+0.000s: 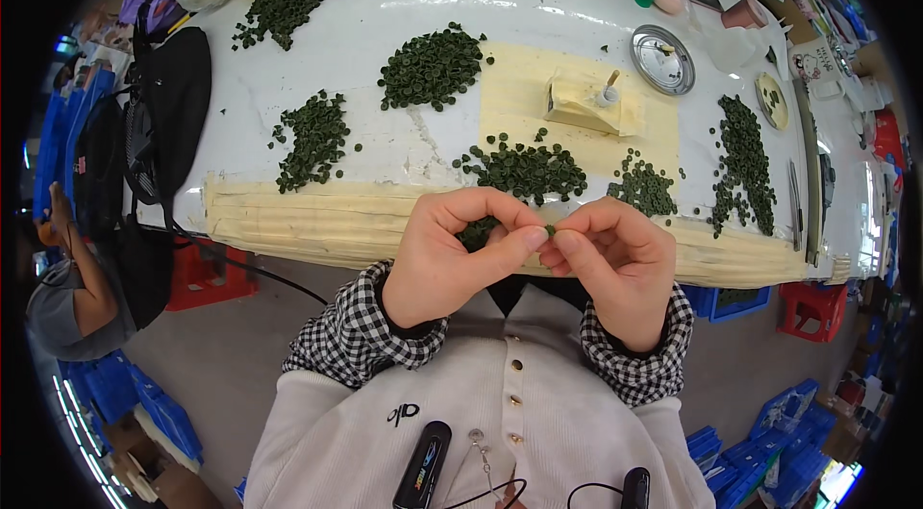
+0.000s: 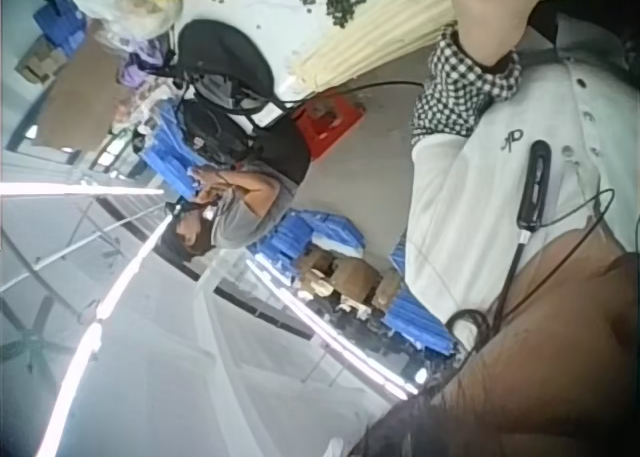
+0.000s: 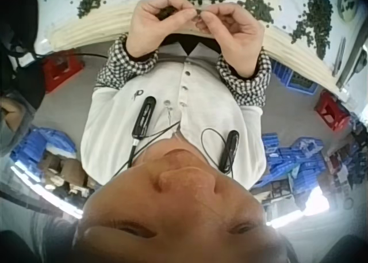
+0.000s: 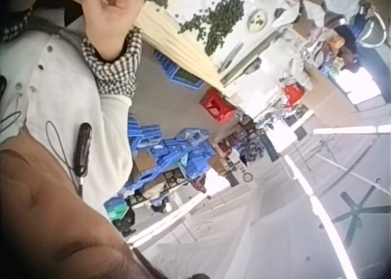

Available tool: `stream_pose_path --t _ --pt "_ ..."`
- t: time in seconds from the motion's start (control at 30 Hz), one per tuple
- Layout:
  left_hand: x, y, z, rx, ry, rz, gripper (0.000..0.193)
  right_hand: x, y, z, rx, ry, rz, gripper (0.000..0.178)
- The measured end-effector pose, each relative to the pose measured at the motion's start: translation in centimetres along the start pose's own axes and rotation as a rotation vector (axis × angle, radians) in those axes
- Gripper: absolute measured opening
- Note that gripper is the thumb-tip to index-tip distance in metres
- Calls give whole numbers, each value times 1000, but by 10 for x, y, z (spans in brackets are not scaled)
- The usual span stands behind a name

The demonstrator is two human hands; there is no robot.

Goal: Snapping small green plastic foliage pieces onto brown stems to assemble miniature toy trees.

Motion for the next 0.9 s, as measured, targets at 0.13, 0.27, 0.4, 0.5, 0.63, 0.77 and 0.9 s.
stream_pose_path --t 0.13,0.27,0.4,0.5,0.63,0.77,0.9 --pt "0 0 0 -34 25 10 5 0 0 -1 -3 26 0 10" --pt "3 -1 3 -61 49 35 5 1 0 1 -21 43 8 11" --pt "3 -1 6 -90 40 44 6 4 0 -1 -33 84 30 11" --pt "3 0 5 -97 57 43 6 2 0 0 -38 104 20 12" --pt "3 -1 5 -108 67 39 6 0 0 -1 -19 107 1 12" --pt "3 -1 5 -109 66 37 6 -1 0 -1 -17 113 3 11" --pt "3 -2 5 -102 72 29 6 -2 0 0 -14 101 -1 10"
Point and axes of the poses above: each hand's wrist, its own y-axis towards the middle knuckle, its own x-axis out of the back of the hand, z = x × y, the point moved 1 cm from there along y, towards the middle knuckle, and after that the axes turned 12 degrees about -y, right-handed, at the moved point
